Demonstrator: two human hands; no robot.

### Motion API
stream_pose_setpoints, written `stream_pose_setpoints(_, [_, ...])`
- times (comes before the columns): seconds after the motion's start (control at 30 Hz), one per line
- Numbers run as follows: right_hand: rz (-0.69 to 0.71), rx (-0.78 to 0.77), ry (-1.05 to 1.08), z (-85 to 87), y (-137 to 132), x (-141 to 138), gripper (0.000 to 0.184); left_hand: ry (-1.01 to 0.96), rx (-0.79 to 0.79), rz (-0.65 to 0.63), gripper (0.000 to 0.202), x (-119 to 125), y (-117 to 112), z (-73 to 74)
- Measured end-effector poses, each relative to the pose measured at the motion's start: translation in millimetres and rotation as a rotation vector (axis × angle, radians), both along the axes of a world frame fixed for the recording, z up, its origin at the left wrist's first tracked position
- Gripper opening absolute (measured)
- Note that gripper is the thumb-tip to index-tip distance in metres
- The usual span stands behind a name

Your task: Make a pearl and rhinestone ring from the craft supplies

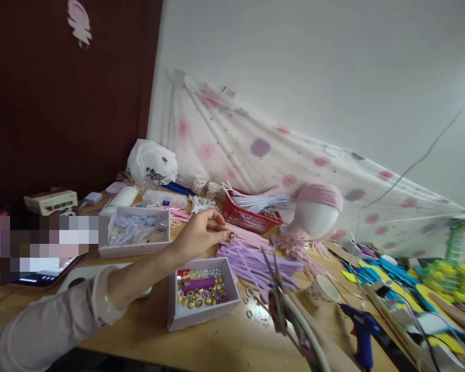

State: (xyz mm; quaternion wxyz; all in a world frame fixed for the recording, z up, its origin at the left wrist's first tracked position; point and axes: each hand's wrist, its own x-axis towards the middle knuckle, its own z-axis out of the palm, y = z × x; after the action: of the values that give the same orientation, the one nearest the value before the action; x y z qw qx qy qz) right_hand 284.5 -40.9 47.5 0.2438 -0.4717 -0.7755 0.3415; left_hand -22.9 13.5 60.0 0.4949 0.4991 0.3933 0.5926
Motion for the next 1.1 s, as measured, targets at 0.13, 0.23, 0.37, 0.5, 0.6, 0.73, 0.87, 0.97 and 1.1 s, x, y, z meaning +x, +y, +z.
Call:
stream_pose_setpoints(0.13, [0.16,-0.052,0.02,11.3,18,-69,0.04,0.006,0.014,-0.013,0.03,1,-8,0.3])
stream_pose_setpoints(0.23, [0.177,-0.003,0.06,13.2,28,-94,0.027,0.016,0.032,-0.01,0.034,-2,-10,-1.7])
stream_pose_setpoints(0.37, [0.156,0.013,0.083,8.8,38,-104,0.018,0.014,0.05,0.017,0.036,-7,-7,-4.2])
stream_pose_setpoints(0.5, [0.128,0.076,0.041,3.9,40,-100,0.019,0.02,0.033,0.017,0.037,-9,-4,-4.1])
stream_pose_setpoints(0.6, [0.06,0.096,0.001,1.9,38,-92,0.022,0.026,0.013,0.031,0.033,-14,-2,-3.8])
stream_pose_setpoints(0.73, [-0.062,0.138,0.005,0.6,34,-68,0.024,0.034,-0.014,0.051,0.028,-24,2,-5.6])
stream_pose_setpoints(0.87, [-0.179,0.187,-0.03,-7.5,34,-15,0.028,0.036,-0.062,0.066,0.026,-31,9,-8.9])
stream_pose_setpoints(0.97, [-0.317,0.232,-0.179,-23.8,33,41,0.029,0.015,-0.092,0.07,0.027,-33,13,-8.9])
stream_pose_setpoints(1.1, [-0.448,0.269,-0.325,-54.3,31,104,0.025,0.017,-0.144,0.025,0.031,-36,18,-5.0])
